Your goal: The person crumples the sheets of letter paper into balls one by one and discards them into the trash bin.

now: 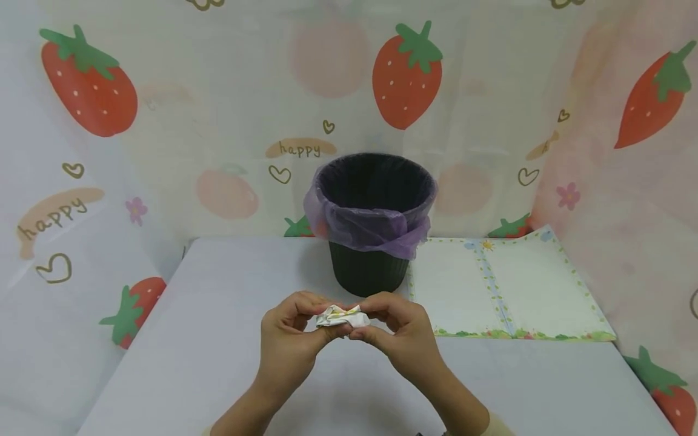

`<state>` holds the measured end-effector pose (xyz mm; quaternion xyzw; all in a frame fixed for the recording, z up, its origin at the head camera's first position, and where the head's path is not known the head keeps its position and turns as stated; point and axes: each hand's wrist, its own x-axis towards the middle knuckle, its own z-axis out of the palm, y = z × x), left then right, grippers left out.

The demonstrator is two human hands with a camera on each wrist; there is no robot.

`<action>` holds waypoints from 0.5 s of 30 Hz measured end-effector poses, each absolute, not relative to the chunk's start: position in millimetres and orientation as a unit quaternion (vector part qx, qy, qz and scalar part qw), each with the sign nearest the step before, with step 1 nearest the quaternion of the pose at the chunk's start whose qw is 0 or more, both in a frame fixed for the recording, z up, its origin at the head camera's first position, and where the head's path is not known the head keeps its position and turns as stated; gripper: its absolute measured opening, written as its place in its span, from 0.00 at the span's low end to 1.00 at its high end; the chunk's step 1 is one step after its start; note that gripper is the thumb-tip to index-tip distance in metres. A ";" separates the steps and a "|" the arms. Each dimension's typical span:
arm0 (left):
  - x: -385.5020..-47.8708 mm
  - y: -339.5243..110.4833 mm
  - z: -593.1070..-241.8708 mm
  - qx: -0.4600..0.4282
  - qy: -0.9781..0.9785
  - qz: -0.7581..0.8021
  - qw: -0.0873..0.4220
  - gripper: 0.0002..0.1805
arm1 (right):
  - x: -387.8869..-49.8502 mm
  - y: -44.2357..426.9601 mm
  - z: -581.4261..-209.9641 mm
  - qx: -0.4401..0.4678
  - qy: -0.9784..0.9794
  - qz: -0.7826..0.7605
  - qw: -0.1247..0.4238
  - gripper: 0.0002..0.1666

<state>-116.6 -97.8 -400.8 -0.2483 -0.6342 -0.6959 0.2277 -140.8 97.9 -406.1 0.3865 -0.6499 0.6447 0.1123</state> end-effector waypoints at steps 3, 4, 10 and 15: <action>-117.8 -97.0 -400.2 -0.216 -0.620 -0.729 0.195 0.18 | -138.3 92.3 -407.7 0.397 -0.664 0.612 0.163 0.27; -118.4 -96.0 -400.6 -0.204 -0.613 -0.741 0.183 0.18 | -137.5 90.6 -407.9 0.394 -0.671 0.601 0.179 0.28; -119.7 -91.1 -402.5 -0.193 -0.609 -0.757 0.138 0.19 | -137.8 90.3 -407.9 0.350 -0.693 0.599 0.195 0.24; -118.9 -93.1 -399.5 -0.204 -0.653 -0.713 0.153 0.19 | -142.1 97.4 -406.7 0.342 -0.679 0.629 0.163 0.24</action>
